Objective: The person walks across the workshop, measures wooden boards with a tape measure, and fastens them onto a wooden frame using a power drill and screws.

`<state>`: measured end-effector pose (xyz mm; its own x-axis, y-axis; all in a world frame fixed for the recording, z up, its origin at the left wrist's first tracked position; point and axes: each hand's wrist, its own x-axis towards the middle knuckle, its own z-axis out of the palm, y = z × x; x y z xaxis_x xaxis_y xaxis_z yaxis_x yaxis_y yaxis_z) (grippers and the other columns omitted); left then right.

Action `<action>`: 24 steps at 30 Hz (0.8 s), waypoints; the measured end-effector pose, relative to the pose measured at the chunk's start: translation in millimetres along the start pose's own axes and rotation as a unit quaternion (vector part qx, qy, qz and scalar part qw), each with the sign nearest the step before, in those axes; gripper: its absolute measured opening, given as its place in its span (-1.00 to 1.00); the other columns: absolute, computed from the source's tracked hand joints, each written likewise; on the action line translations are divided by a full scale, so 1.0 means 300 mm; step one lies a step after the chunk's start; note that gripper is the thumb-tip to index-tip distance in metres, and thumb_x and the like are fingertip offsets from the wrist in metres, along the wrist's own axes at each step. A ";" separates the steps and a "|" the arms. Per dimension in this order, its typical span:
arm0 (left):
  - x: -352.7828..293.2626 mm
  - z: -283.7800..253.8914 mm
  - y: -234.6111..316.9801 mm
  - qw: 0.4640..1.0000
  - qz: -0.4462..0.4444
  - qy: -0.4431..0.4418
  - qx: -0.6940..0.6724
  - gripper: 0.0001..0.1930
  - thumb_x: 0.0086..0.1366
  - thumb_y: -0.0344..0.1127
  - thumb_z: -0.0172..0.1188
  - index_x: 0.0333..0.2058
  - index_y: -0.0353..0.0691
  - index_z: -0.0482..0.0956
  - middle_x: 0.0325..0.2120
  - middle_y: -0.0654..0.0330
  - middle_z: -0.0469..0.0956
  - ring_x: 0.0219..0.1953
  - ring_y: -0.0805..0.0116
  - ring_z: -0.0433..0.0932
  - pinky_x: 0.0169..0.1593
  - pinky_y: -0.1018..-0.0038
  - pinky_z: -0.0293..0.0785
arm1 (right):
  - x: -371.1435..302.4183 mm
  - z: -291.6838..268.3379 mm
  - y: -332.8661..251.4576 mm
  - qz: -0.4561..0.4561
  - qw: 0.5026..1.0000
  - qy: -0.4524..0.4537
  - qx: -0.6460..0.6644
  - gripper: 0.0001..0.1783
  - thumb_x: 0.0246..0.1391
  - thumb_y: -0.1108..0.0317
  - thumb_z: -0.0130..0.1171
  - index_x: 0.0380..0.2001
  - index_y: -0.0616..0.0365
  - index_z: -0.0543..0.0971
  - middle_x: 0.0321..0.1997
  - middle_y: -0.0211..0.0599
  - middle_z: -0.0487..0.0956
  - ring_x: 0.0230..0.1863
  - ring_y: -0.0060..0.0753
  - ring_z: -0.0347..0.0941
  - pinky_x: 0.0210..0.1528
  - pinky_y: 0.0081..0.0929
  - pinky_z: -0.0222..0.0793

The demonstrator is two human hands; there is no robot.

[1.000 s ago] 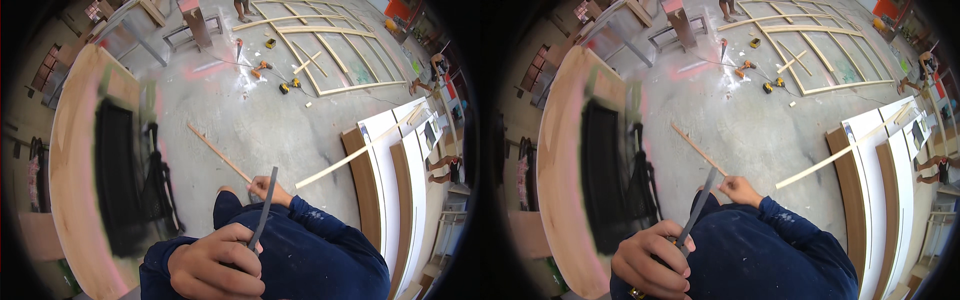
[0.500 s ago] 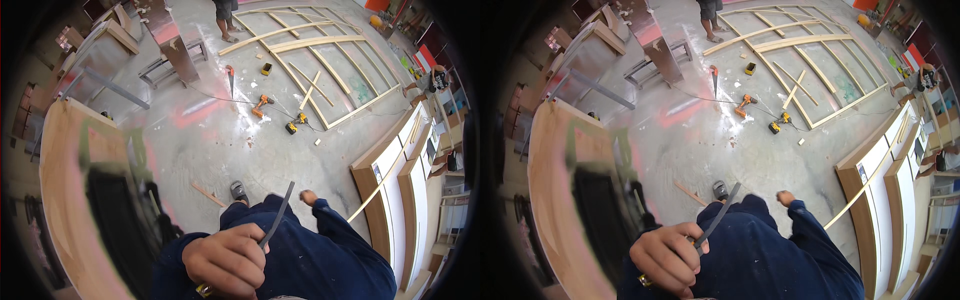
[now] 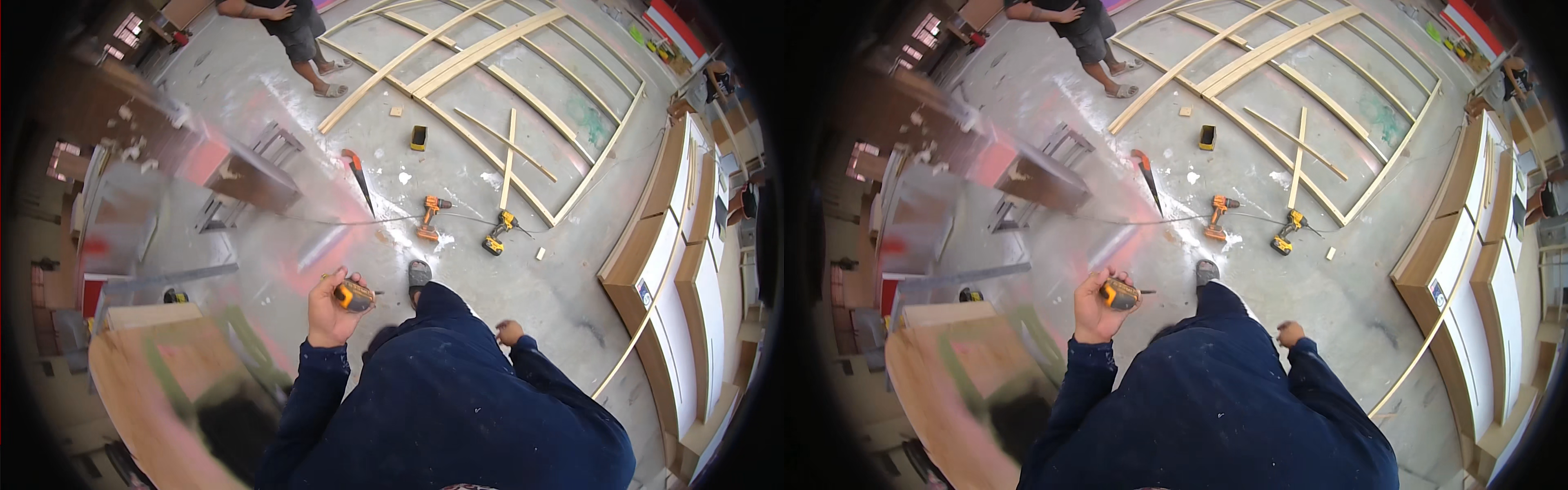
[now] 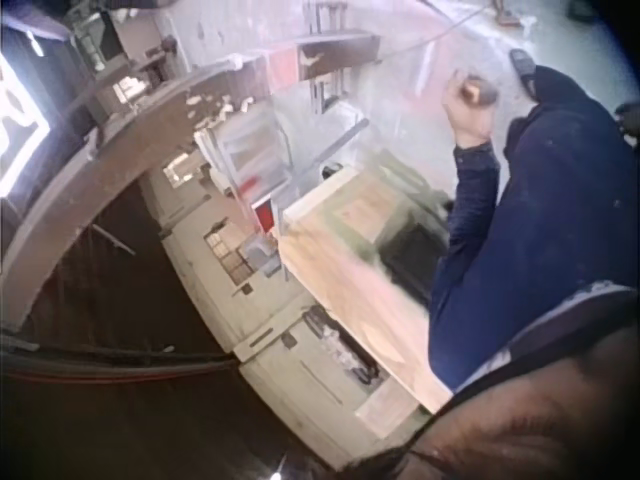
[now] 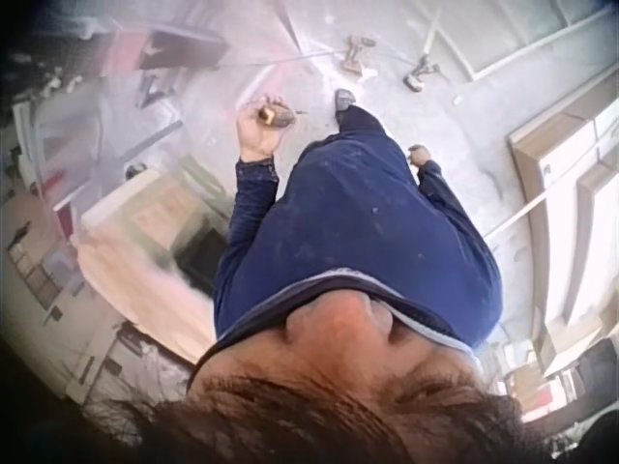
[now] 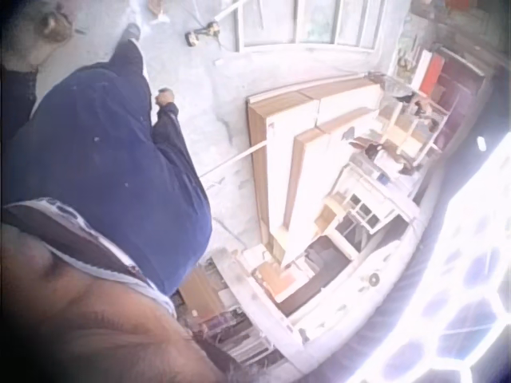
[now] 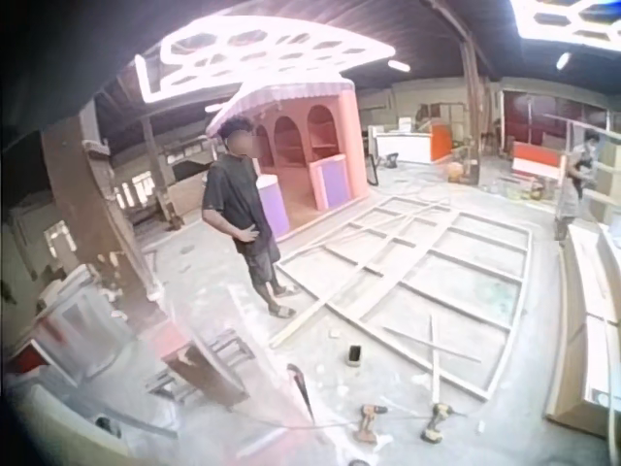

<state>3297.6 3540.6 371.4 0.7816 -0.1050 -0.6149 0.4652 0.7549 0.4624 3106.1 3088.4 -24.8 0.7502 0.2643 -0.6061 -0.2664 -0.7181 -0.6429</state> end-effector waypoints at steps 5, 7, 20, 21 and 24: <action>0.392 -0.057 0.199 0.998 -0.015 0.067 -0.018 -0.87 0.19 -0.24 0.05 -0.30 -0.08 0.40 -0.38 0.18 0.40 -0.25 0.26 0.42 -0.25 0.23 0.37 | 0.425 -0.473 -0.788 0.062 0.949 0.120 0.285 -0.69 0.06 0.55 -0.16 -0.15 0.30 0.50 -0.44 -0.16 0.58 -0.61 -0.42 0.48 -0.57 -0.50 0.44; 0.536 0.012 0.294 0.996 -0.049 0.071 -0.028 -0.84 0.22 -0.16 0.04 -0.30 -0.08 0.41 -0.38 0.18 0.41 -0.27 0.26 0.43 -0.25 0.25 0.37 | 0.559 -0.648 -0.923 0.009 0.948 0.153 0.280 -0.70 0.12 0.52 -0.20 -0.19 0.25 0.53 -0.47 -0.26 0.57 -0.62 -0.51 0.48 -0.58 -0.53 0.40; 1.750 0.418 0.575 0.913 -0.192 -0.008 0.359 -0.71 0.32 -0.02 -0.04 -0.19 -0.09 0.42 -0.47 0.20 0.45 -0.46 0.36 0.49 -0.47 0.43 0.43 | 1.045 -0.876 -0.919 0.307 0.821 0.234 0.420 -0.69 -0.02 0.55 -0.17 -0.34 0.33 0.59 -0.52 -0.26 0.57 -0.64 -0.45 0.48 -0.64 -0.55 0.38; 1.800 0.450 0.600 0.905 -0.195 -0.018 0.378 -0.71 0.33 -0.02 -0.04 -0.18 -0.09 0.41 -0.48 0.22 0.44 -0.47 0.36 0.49 -0.46 0.42 0.45 | 1.046 -0.882 -0.934 0.314 0.819 0.230 0.421 -0.69 -0.02 0.55 -0.17 -0.34 0.33 0.59 -0.52 -0.26 0.57 -0.64 -0.45 0.48 -0.64 -0.55 0.38; 1.955 0.548 0.690 0.885 -0.202 -0.029 0.418 -0.66 0.33 -0.01 -0.05 -0.13 -0.14 0.39 -0.50 0.23 0.43 -0.47 0.40 0.49 -0.44 0.44 0.47 | 1.119 -0.972 -0.988 0.356 0.829 0.218 0.372 -0.69 -0.04 0.55 -0.13 -0.32 0.35 0.60 -0.48 -0.19 0.59 -0.62 -0.42 0.51 -0.64 -0.54 0.39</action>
<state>3920.7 3528.9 211.5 0.4897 -0.3091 -0.8153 0.8377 -0.0923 0.5382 3613.5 3202.2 98.9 0.3475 -0.4303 -0.8331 -0.9131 0.0467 -0.4050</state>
